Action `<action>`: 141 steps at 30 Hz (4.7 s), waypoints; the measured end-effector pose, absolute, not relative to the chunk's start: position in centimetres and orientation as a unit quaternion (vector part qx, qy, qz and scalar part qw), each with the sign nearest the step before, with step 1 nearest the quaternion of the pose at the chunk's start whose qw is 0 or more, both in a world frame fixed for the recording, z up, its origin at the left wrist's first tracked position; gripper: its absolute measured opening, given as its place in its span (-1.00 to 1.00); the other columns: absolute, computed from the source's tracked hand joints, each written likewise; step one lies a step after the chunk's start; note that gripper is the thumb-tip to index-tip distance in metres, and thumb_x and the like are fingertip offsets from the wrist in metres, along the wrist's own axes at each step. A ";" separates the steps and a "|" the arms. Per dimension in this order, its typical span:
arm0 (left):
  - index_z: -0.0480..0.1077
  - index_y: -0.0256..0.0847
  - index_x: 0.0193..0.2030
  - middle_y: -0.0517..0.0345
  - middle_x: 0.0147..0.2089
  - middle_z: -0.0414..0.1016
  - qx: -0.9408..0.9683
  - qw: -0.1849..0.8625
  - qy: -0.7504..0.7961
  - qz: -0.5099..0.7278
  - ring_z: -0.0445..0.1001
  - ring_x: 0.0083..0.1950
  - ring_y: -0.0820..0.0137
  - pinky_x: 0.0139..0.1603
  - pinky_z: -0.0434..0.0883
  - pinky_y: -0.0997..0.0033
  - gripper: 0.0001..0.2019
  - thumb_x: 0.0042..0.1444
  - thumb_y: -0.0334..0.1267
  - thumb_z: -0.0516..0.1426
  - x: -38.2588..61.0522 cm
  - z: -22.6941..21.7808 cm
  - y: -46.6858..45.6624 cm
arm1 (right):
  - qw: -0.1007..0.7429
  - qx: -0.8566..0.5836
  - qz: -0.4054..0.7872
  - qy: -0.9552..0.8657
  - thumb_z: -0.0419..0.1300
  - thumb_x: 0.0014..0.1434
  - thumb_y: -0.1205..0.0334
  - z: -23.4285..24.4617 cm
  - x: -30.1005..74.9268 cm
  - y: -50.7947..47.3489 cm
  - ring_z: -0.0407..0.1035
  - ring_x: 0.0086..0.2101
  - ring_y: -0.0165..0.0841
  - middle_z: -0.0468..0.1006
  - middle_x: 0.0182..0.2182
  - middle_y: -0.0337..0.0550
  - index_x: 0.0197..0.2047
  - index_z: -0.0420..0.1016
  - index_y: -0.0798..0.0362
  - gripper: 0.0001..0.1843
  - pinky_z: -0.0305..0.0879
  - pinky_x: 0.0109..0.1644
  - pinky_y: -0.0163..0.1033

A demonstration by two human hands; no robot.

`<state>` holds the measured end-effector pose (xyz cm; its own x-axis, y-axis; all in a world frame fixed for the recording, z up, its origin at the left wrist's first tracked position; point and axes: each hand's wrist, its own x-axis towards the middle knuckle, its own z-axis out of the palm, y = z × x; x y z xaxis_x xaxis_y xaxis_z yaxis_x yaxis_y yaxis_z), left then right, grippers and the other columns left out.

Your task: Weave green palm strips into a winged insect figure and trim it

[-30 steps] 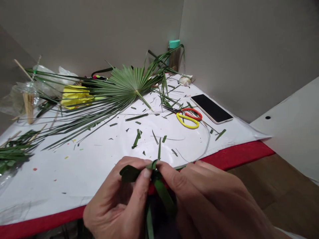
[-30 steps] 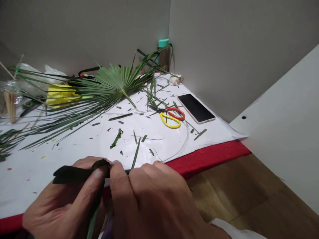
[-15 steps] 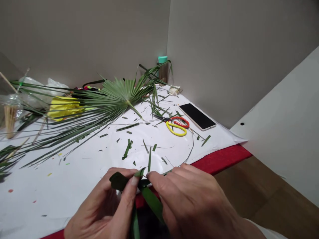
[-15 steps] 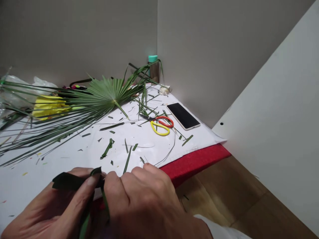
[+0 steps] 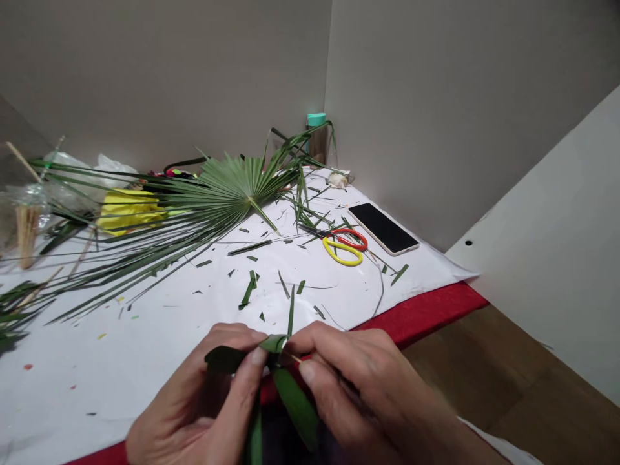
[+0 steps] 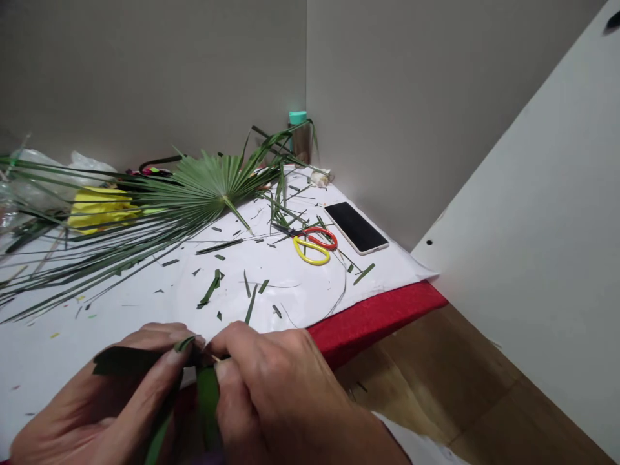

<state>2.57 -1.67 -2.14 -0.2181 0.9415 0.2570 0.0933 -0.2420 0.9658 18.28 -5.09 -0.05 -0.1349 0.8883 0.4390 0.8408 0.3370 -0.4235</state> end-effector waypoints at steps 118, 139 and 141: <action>0.68 -0.06 -0.43 0.30 -0.44 0.66 0.459 0.577 0.475 0.480 0.56 -0.41 0.52 -0.38 0.47 0.73 -0.91 -0.01 -0.33 0.45 0.9 -2.9 0.5 | 0.268 -0.474 -0.153 -0.824 -0.03 0.31 0.43 0.1 18.6 -4.8 0.43 -0.45 -0.27 0.62 -0.39 -0.13 -0.17 0.49 0.07 -0.74 0.29 -0.37 -0.04; 0.63 -0.22 -0.40 0.21 -0.50 0.53 0.349 0.728 0.446 0.387 0.45 -0.48 0.50 -0.39 0.43 0.59 -0.83 -0.08 -0.28 0.50 0.5 -3.2 0.9 | 0.273 -0.465 0.165 -0.826 0.05 0.25 0.49 -0.3 21.1 -2.7 0.31 -0.53 -0.49 0.49 -0.52 -0.33 -0.36 0.40 0.00 -0.76 0.31 -0.46 -0.39; 0.63 -0.21 -0.42 0.22 -0.51 0.53 0.347 0.731 0.444 0.384 0.45 -0.48 0.51 -0.39 0.44 0.59 -0.83 -0.07 -0.26 0.50 0.5 -2.9 0.7 | 0.239 -0.472 0.190 -0.827 0.04 0.28 0.47 0.1 21.0 -2.7 0.21 -0.56 -0.53 0.44 -0.55 -0.35 -0.41 0.34 0.01 -0.75 0.21 -0.52 -0.42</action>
<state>0.50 0.70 -2.94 0.3106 0.8697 -0.3835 -0.2524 0.4644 0.8489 20.99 -2.73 0.14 -0.4398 0.8717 0.2162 0.6895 0.4820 -0.5406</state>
